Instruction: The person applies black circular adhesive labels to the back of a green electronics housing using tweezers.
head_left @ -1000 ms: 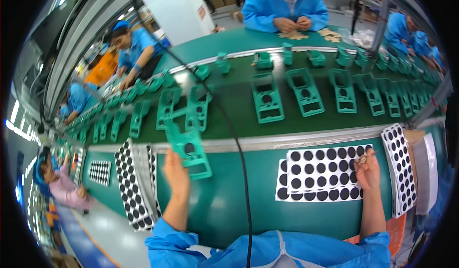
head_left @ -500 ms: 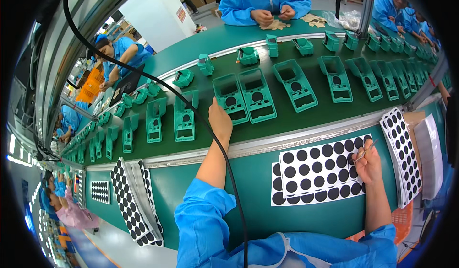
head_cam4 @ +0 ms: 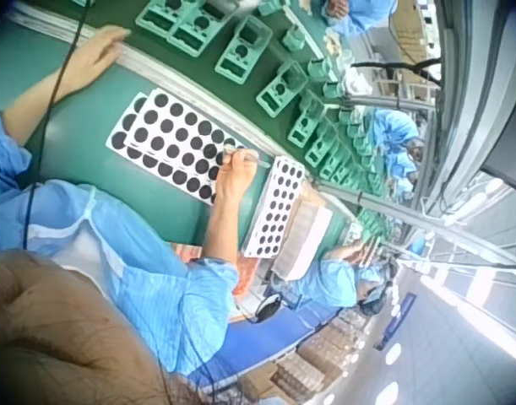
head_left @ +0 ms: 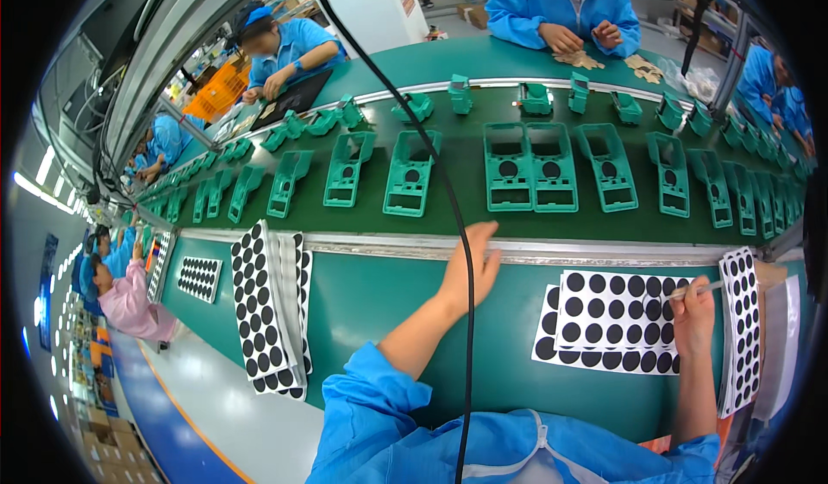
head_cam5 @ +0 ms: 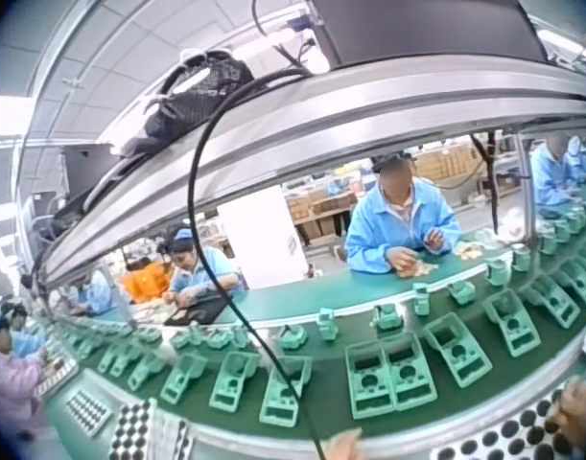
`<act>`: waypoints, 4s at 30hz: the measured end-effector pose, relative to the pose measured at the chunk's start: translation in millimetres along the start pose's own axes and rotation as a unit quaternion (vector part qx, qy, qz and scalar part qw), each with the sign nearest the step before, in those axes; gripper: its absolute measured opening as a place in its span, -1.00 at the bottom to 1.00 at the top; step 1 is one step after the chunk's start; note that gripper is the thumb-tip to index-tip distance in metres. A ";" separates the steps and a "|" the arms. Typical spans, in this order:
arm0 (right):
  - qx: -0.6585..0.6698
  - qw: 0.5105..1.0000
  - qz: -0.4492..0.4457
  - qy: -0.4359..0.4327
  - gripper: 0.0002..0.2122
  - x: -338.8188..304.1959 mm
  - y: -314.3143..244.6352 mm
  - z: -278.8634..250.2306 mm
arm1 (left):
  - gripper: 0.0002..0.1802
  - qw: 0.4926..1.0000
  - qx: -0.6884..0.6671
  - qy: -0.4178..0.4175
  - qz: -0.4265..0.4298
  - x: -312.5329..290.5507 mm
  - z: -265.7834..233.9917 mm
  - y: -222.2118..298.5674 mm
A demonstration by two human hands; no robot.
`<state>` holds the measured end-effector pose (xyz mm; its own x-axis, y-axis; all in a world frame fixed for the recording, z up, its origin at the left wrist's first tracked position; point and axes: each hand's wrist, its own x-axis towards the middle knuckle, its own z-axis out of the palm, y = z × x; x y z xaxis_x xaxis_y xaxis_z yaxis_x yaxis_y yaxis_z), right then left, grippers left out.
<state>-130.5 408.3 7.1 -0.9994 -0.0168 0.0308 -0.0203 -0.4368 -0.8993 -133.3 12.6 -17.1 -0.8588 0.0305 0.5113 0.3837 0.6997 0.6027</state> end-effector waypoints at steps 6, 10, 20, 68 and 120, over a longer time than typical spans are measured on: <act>0.055 0.995 0.025 -0.083 -0.92 26.8 40.2 110.8 | -0.56 0.993 -0.020 -0.114 0.023 -17.9 -19.7 17.1; 0.106 0.987 0.054 -0.106 -0.90 24.6 85.9 111.1 | -0.54 0.964 -0.217 -0.020 -0.156 -12.2 -26.0 2.6; 0.138 0.977 0.097 -0.127 -0.94 36.0 83.7 110.6 | -0.55 0.936 0.184 0.295 -0.048 33.0 -65.0 -104.2; -0.004 0.994 0.029 -0.110 -0.93 -41.7 114.5 194.8 | -0.24 0.981 0.066 -0.136 0.124 -61.9 -78.5 5.2; -0.059 0.975 -0.094 -0.191 -0.92 -42.2 120.0 195.3 | -0.58 0.972 0.077 -0.200 0.097 -60.4 -74.8 6.0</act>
<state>-85.2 181.0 -16.9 -0.8946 -0.2896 0.3402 -0.2286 -0.3575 -0.9055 -53.8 -38.5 1.4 -0.8507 0.4252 0.3090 0.5222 0.7509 0.4044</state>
